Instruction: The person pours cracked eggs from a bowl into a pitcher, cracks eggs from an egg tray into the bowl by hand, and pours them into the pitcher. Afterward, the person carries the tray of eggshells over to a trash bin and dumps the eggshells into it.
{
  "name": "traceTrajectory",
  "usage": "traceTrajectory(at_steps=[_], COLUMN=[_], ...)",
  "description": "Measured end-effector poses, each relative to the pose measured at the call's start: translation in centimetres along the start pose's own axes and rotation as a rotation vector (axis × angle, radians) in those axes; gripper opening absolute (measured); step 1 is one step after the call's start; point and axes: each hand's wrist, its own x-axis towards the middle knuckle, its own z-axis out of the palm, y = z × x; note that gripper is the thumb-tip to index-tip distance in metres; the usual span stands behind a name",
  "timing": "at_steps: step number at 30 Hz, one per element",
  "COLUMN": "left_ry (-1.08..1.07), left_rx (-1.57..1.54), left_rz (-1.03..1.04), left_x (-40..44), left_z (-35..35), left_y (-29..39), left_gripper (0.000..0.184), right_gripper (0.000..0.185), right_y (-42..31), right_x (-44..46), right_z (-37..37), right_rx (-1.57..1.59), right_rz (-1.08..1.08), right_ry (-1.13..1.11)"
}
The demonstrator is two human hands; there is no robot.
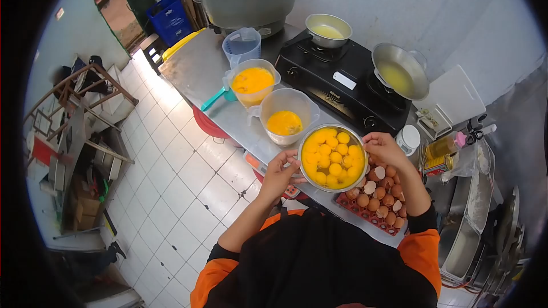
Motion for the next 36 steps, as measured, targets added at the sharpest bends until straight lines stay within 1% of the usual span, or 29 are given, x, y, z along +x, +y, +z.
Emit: traceTrajectory(at_steps=[2, 4, 5, 6, 8, 13, 22, 29, 36], left_ry=[0.014, 0.031, 0.056, 0.071, 0.106, 0.108, 0.180, 0.182, 0.193], left_rx=[-0.061, -0.074, -0.092, -0.104, -0.147, -0.224, -0.454, -0.614, -0.686], left_rz=[0.013, 0.082, 0.080, 0.079, 0.057, 0.151, 0.175, 0.179, 0.173], left_x=[-1.0, -0.1, -0.6, -1.1, -2.4, 0.4, 2.4, 2.9, 3.9], left_z=[0.9, 0.6, 0.8, 1.1, 1.8, 0.8, 1.6, 2.8, 3.6], left_y=[1.1, 2.8, 3.2, 3.6, 3.8, 5.2, 3.8, 3.0, 1.6], left_gripper=[0.036, 0.034, 0.033, 0.032, 0.032, 0.034, 0.034, 0.036, 0.032], right_gripper=[0.031, 0.030, 0.030, 0.032, 0.033, 0.035, 0.031, 0.026, 0.026], right_y=[-2.3, -5.3, -6.4, -7.8, -8.9, -12.8, -15.3, -17.8, -19.1], right_x=[-0.6, 0.9, 0.7, 0.3, 0.1, 4.5, 9.4, 10.2, 11.8], right_z=[0.0, 0.1, 0.4, 0.7, 0.5, 0.2, -0.2, -0.3, -0.7], right_rx=[-0.081, -0.097, -0.096, -0.164, -0.195, -0.329, -0.469, -0.547, -0.638], right_rz=[-0.063, -0.083, -0.056, -0.038, -0.007, -0.072, -0.030, 0.001, 0.009], right_ry=[0.002, 0.017, 0.007, 0.013, -0.030, -0.018, -0.044, -0.091, -0.102])
